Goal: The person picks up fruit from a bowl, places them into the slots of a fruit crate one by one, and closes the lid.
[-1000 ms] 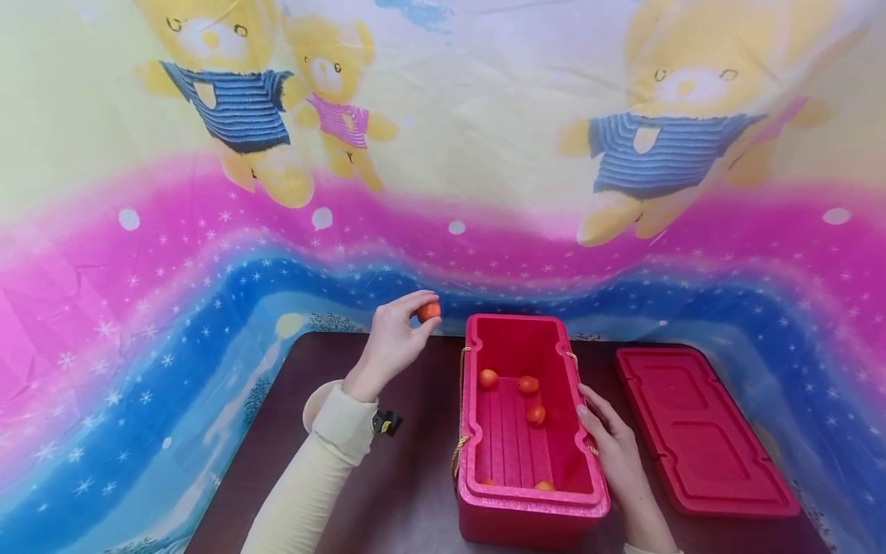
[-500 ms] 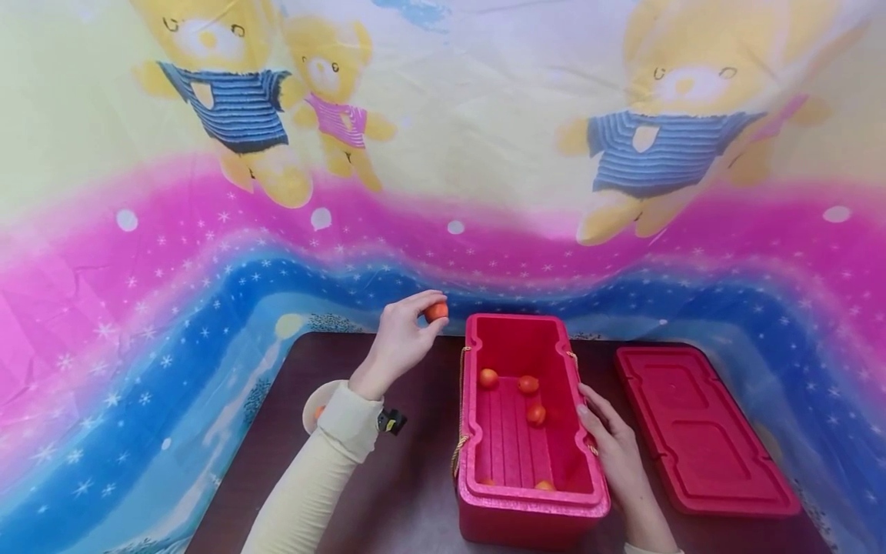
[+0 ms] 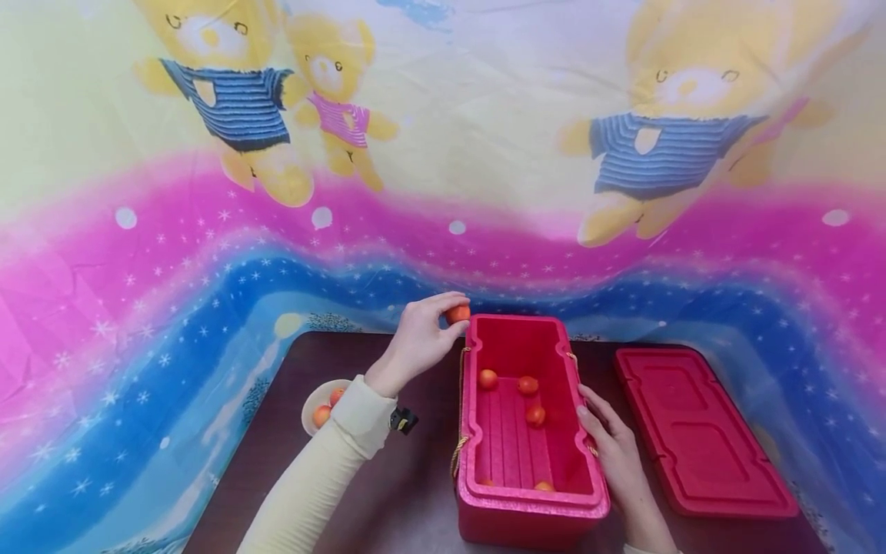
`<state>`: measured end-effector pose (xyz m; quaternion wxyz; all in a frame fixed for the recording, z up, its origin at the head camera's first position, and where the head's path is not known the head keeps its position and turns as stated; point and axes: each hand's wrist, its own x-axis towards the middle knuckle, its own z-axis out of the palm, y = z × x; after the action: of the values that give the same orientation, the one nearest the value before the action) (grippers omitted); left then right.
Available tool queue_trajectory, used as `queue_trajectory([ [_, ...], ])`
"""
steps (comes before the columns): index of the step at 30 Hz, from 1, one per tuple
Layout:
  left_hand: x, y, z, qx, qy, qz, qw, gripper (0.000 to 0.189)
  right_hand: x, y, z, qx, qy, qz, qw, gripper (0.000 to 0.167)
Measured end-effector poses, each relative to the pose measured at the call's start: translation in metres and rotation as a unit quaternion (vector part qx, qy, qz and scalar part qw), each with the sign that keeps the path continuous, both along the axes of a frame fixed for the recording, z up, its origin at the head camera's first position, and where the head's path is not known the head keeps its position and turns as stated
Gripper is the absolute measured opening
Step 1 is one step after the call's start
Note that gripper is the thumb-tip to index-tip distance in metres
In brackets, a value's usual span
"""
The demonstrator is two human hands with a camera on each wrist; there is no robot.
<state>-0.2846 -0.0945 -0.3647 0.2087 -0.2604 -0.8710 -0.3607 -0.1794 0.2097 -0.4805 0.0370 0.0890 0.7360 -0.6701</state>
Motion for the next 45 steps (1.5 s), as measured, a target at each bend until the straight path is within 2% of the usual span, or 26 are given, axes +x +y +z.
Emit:
queue_trajectory([
  [5,0.002,0.008,0.004,0.007,-0.014,-0.021,0.9997,0.038,0.0,0.0,0.0,-0.003,0.002,0.0,1.0,0.061],
  [12,0.002,0.019,0.006,-0.001,-0.029,-0.034,0.999,0.038,-0.001,-0.001,0.0,-0.001,0.008,-0.001,1.0,0.06],
  [19,0.001,0.033,0.006,-0.022,-0.025,-0.056,0.9979,0.036,-0.001,-0.001,0.0,0.001,0.006,0.0,1.0,0.06],
  [31,-0.006,0.046,-0.001,-0.062,-0.035,-0.064,0.9954,0.038,-0.001,0.0,0.001,0.002,0.002,-0.003,1.0,0.06],
  [45,-0.008,0.06,-0.002,-0.093,-0.047,-0.077,0.9916,0.038,0.001,0.0,0.0,-0.005,0.0,-0.005,1.0,0.059],
])
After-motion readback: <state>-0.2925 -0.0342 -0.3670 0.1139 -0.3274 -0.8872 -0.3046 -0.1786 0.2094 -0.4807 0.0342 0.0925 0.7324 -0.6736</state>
